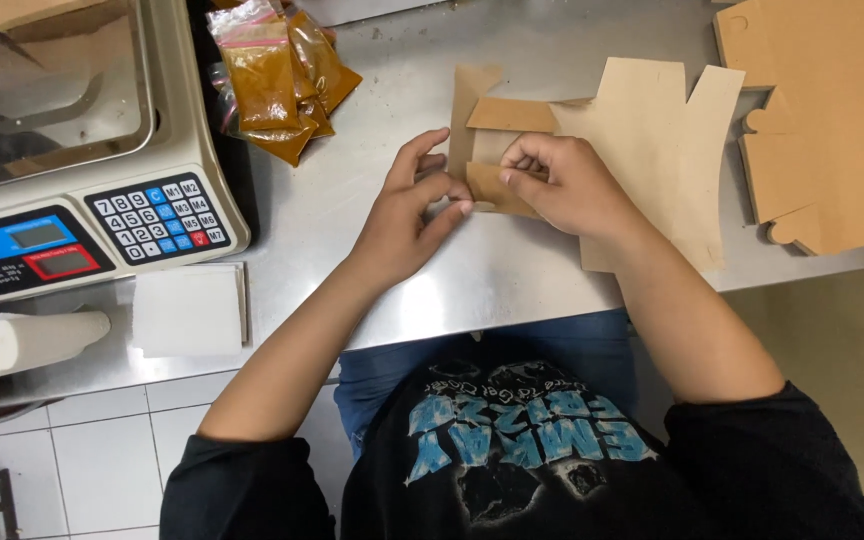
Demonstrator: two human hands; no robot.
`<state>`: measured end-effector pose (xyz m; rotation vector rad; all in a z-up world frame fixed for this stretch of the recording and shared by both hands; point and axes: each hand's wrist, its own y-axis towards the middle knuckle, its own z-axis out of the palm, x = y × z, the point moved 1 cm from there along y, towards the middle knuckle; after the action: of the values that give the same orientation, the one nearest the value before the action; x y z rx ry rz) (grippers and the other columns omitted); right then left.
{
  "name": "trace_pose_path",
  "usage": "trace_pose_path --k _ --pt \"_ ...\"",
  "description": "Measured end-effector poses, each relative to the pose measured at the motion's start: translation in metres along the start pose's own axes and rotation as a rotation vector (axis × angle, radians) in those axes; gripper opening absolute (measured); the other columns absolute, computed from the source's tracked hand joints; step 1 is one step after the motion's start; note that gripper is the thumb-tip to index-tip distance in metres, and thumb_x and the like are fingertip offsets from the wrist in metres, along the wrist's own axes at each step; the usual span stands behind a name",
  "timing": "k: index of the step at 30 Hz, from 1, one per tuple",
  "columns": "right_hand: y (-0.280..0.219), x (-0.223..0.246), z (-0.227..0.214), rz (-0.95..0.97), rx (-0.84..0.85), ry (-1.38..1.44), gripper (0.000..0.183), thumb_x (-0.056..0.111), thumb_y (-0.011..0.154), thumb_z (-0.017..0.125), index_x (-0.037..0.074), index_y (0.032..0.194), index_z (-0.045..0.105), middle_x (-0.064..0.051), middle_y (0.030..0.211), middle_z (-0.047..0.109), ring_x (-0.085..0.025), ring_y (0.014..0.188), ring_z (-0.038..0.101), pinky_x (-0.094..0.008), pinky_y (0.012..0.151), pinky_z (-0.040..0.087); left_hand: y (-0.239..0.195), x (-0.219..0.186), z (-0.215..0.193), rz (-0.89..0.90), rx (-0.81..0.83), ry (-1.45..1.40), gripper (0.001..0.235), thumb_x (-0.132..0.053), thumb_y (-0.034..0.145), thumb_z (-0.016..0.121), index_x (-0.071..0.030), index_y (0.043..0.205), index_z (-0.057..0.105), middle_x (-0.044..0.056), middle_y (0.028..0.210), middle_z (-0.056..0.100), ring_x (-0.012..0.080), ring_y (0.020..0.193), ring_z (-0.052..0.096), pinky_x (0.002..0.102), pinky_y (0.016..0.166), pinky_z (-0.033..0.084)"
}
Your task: The person folds a flat cardboard box blank into a three-dimensional box on a stainless steel countertop. They fold the side flaps, tuck the tabs into slots, and press the seams to secure the structure.
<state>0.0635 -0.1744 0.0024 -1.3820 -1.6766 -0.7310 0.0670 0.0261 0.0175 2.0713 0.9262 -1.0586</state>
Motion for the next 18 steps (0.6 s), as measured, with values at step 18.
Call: trace_pose_path --k 18 --pt "0.002 -0.012 0.009 0.052 -0.006 0.128 0.010 0.001 0.084 0.052 0.003 0.085 0.062 -0.006 0.067 0.055 -0.015 0.065 0.051 -0.028 0.059 0.043 0.002 0.027 0.024 -0.072 -0.137 -0.039 0.009 -0.003 0.077 0.060 0.000 0.071 0.053 0.016 0.115 0.039 0.0371 0.100 0.054 0.037 0.074 0.048"
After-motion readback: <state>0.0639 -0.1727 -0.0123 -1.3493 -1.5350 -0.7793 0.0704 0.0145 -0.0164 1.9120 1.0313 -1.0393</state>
